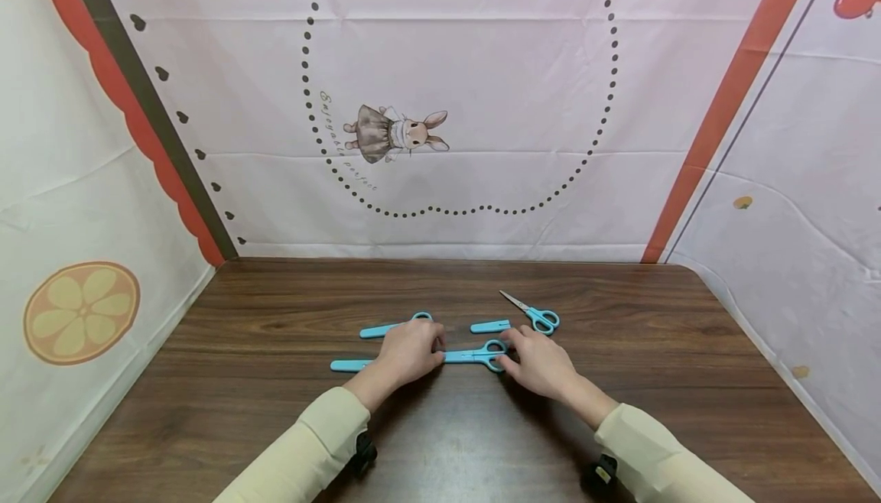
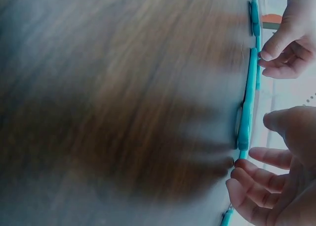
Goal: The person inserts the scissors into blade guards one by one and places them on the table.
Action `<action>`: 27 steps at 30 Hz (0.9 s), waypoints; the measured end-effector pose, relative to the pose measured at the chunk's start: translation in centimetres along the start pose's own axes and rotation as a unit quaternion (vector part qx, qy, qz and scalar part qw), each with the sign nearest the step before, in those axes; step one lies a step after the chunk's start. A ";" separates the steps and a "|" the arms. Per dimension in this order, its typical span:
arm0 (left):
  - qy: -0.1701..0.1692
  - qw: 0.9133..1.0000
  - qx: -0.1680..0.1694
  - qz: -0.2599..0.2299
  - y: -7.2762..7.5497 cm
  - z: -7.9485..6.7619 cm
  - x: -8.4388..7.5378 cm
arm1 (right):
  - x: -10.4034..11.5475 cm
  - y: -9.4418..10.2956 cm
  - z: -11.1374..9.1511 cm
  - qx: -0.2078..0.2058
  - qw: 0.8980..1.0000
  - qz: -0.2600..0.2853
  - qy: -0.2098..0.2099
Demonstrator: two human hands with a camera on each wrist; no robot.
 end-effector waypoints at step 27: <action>-0.033 0.997 -0.047 -0.050 1.0 1.6 -1.4 | -2.4 1.9 0.6 -0.094 0.996 -0.008 0.008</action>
Point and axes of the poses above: each hand's wrist, its own z-axis towards the middle knuckle, its own y-axis out of the back of the hand, x = y × z, the point moved 7 cm from there along z, towards the middle knuckle, and after that the axes turned 6 degrees about y, right-handed, at the moved point
